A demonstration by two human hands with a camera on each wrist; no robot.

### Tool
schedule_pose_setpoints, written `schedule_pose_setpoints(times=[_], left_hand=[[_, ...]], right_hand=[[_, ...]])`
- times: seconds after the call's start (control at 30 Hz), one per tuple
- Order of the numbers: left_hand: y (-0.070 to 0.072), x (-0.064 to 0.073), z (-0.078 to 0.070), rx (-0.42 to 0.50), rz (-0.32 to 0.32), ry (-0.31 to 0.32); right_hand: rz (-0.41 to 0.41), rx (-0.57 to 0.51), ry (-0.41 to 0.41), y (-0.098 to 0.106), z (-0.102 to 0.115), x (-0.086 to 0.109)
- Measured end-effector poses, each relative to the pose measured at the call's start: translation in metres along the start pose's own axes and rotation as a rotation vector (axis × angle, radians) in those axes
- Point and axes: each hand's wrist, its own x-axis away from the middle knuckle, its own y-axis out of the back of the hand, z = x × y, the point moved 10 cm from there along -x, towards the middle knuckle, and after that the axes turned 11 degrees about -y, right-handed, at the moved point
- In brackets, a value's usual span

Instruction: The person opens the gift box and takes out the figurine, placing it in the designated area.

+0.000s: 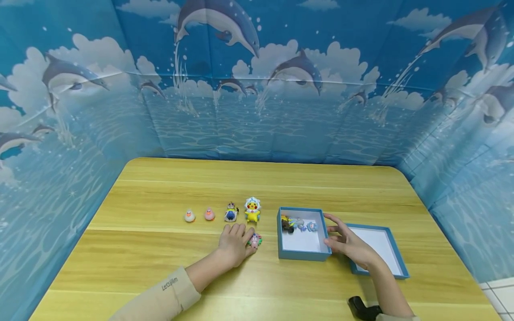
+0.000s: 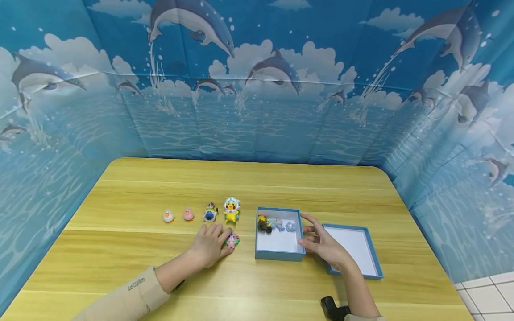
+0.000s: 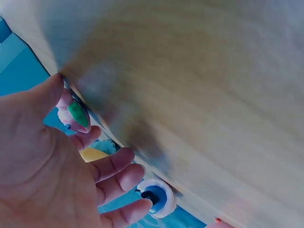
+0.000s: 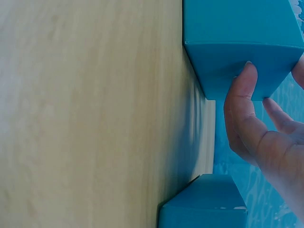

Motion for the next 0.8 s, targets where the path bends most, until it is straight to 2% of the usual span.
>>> schedule_pose_setpoints(times=[0.2, 0.6, 0.7, 0.8], left_hand=[[0.003, 0.001, 0.000, -0.025, -0.017, 0.006], [0.009, 0.004, 0.004, 0.003, -0.029, 0.025], [0.019, 0.006, 0.005, 0.006, -0.081, 0.011], [0.036, 0.007, 0.006, 0.003, -0.184, -0.007]], right_hand=[[-0.001, -0.002, -0.004, 0.000, 0.000, 0.001], [0.017, 0.000, 0.008, -0.001, 0.001, 0.001], [0.014, 0.004, 0.011, -0.001, 0.001, 0.001], [0.012, 0.006, 0.015, -0.001, 0.001, 0.001]])
